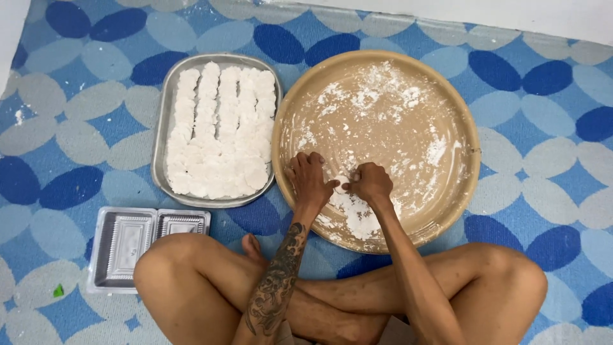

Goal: Rolling small pieces of white dough into uniform balls and organizing them in a metal tray.

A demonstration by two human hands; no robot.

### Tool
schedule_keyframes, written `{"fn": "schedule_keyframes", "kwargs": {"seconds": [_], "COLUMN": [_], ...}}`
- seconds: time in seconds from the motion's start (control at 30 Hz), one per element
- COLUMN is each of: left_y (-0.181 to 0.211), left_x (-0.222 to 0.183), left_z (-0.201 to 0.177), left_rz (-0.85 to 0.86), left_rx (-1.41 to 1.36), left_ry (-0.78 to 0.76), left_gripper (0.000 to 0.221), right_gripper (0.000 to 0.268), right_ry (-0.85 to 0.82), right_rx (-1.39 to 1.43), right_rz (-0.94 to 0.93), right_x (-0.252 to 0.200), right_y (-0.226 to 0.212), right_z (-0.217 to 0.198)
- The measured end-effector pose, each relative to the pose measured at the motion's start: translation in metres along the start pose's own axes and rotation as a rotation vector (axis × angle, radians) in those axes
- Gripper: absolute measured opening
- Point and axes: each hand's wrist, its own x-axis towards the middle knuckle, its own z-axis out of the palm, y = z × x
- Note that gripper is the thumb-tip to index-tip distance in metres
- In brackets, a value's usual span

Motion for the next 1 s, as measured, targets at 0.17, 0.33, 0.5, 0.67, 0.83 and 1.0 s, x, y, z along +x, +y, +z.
{"fn": "schedule_keyframes", "kwargs": {"seconds": [0.17,0.33,0.5,0.67,0.83,1.0], "left_y": [-0.001,0.0,0.003,0.002,0.009,0.004], "left_x": [0.0,0.006,0.009,0.002,-0.008,0.002], "left_z": [0.002,0.003,0.005,-0.01,-0.013,0.001], "left_rz": [0.05,0.063,0.035,0.012,-0.014,0.007], "left_rx": [-0.016,-0.009,0.013,-0.026,-0.059,-0.037], "left_ry": [0.037,0.103,0.048,0.028,-0.003,-0.025], "left_gripper": [0.063,0.063,0.063,0.064,0.059,0.061], "right_gripper": [0.023,0.02,0.026,0.024,0.021,0.023], "right_ry": [0.015,-0.005,0.058,0.08,0.074,0.032], "right_rx": [-0.072,-0.051,0.059,-0.033,0.044,0.007], "right_rz": [0.037,0.005,0.05,0.049,0.023,0.04], "right_x": [0.005,0.004,0.014,0.03,0.03,0.015], "right_y": [0.008,0.009,0.005,0.008,0.012,0.021], "right_z": [0.003,0.003,-0.004,0.011,0.012,0.009]}}
